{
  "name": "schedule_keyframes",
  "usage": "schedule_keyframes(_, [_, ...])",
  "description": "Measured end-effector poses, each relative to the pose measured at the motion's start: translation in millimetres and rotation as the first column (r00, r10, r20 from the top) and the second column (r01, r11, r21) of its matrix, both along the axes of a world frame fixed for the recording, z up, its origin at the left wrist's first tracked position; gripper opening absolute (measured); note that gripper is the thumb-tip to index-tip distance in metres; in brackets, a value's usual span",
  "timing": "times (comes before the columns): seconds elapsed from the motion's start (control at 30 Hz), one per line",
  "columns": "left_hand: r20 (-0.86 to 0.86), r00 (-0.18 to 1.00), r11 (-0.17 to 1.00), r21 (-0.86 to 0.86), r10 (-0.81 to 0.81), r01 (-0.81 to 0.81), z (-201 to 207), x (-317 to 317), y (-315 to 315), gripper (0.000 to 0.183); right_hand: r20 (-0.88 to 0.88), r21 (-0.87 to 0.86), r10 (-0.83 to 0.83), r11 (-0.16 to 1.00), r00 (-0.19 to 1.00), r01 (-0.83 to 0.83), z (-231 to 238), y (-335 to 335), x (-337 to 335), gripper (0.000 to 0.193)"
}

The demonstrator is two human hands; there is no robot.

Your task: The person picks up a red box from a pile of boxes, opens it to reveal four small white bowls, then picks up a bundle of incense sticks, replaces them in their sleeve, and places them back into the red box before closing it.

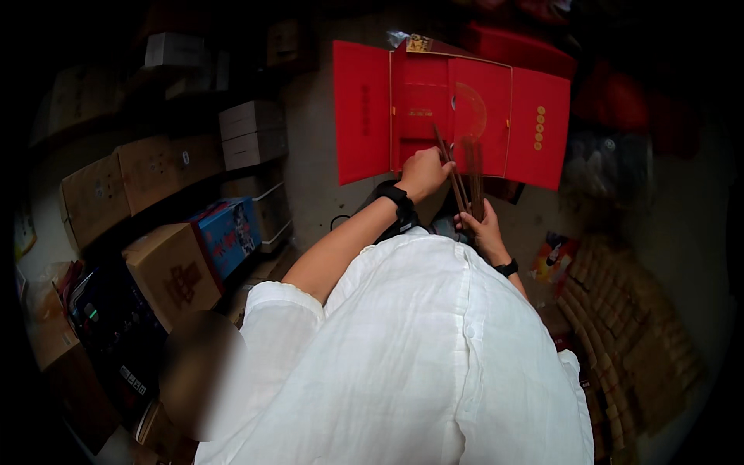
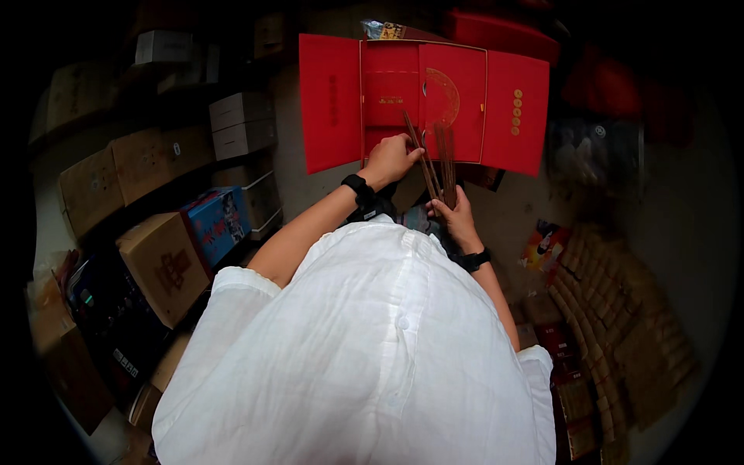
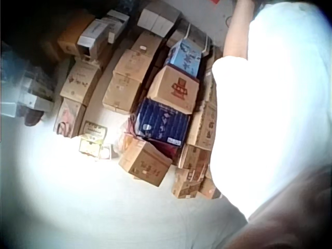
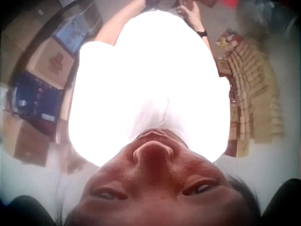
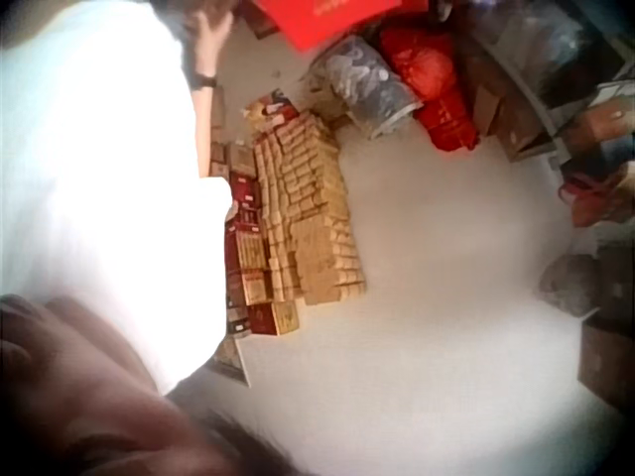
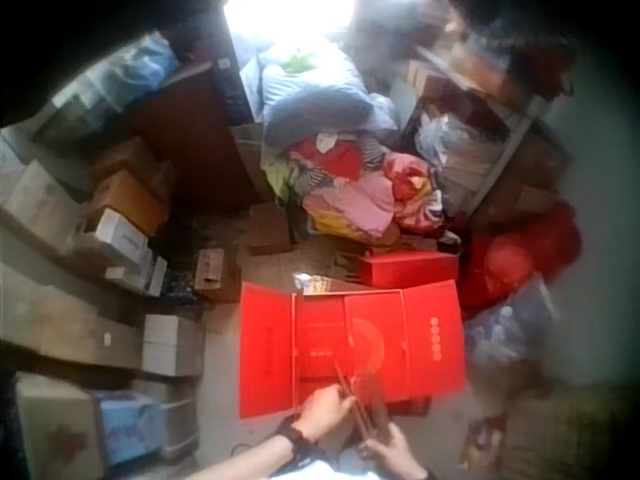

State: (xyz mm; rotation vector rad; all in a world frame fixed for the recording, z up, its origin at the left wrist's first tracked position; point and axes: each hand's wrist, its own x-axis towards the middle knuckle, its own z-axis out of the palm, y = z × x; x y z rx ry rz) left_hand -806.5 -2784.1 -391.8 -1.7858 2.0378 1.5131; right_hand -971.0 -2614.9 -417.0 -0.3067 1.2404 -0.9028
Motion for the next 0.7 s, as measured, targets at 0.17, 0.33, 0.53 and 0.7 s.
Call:
schedule_keyframes(0.17, [0.059, 0.992, 0.974, -0.194, -0.110, 0.119, 4, 23, -16, 0.035, -0.095, -0.051, -0.030, 0.998, 0.995, 0.025, 4, 5, 5, 0.031])
schedule_keyframes(0.33, [0.125, 0.966, 0.767, -0.588, -0.228, 0.257, 0, 64, -75, 0.040, -0.055, -0.012, -0.007, 1.000, 0.998, 0.006, -10, 14, 17, 0.032])
schedule_keyframes(0.53, [0.298, 0.843, 0.550, -0.652, -0.448, 0.522, -13, 60, -119, 0.059, -0.178, 0.009, 0.046, 0.999, 0.983, -0.045, -15, 23, 29, 0.032])
schedule_keyframes(0.7, [0.497, 0.713, 0.392, -0.604, -0.495, 0.693, -47, 59, -107, 0.076, -0.215, 0.001, 0.045, 0.999, 0.976, -0.045, -20, 20, 42, 0.033])
